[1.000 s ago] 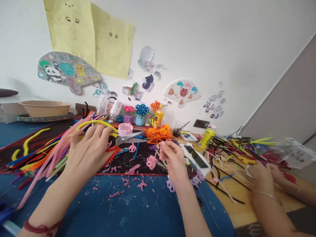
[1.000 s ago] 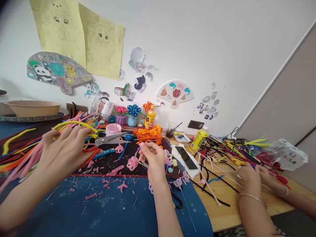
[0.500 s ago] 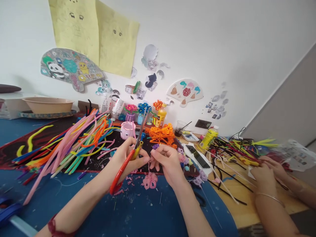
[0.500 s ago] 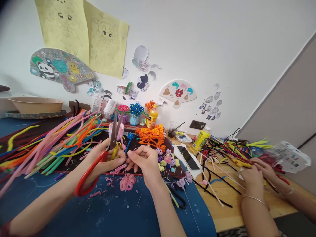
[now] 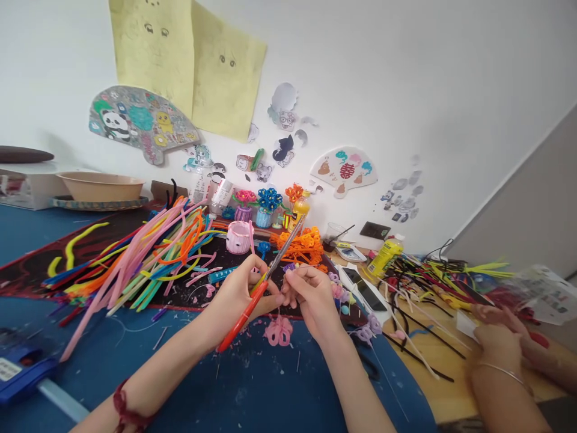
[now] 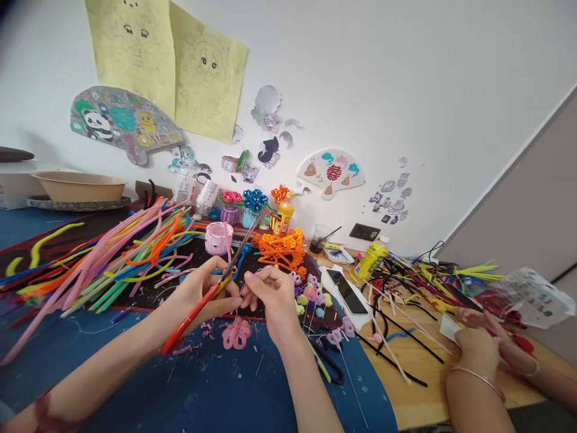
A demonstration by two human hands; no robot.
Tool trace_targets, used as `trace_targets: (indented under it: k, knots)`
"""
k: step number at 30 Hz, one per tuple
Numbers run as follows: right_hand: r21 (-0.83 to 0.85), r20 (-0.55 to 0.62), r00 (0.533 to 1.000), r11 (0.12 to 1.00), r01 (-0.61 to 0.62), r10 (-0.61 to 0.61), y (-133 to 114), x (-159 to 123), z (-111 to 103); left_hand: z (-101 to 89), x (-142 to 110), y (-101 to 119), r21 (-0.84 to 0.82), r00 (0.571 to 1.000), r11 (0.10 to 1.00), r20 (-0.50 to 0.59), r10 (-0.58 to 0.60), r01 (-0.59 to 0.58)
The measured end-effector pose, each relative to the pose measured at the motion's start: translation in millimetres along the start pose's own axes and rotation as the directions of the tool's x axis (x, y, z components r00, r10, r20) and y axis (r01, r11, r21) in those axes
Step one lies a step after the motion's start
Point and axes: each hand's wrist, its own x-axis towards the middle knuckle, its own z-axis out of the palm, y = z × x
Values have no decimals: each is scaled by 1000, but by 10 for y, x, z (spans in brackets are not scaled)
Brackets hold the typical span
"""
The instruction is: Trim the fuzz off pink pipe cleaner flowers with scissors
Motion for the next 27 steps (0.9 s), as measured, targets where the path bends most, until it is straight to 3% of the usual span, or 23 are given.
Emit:
trace_targets:
  k: [11,19,27]
  knots:
    - [1,-136,985,995,103,-102,-55,44,-61,-16,-2,73,-121,997,990,23,-75,77]
    - [14,-124,987,994,104,-102,-47,48,-111,-39,-8,138,-107,993,988,44,-109,113]
    - [55,-50,999,998,-14,17,-53,44,-171,-76,11,49,-28,996,997,69,-65,67]
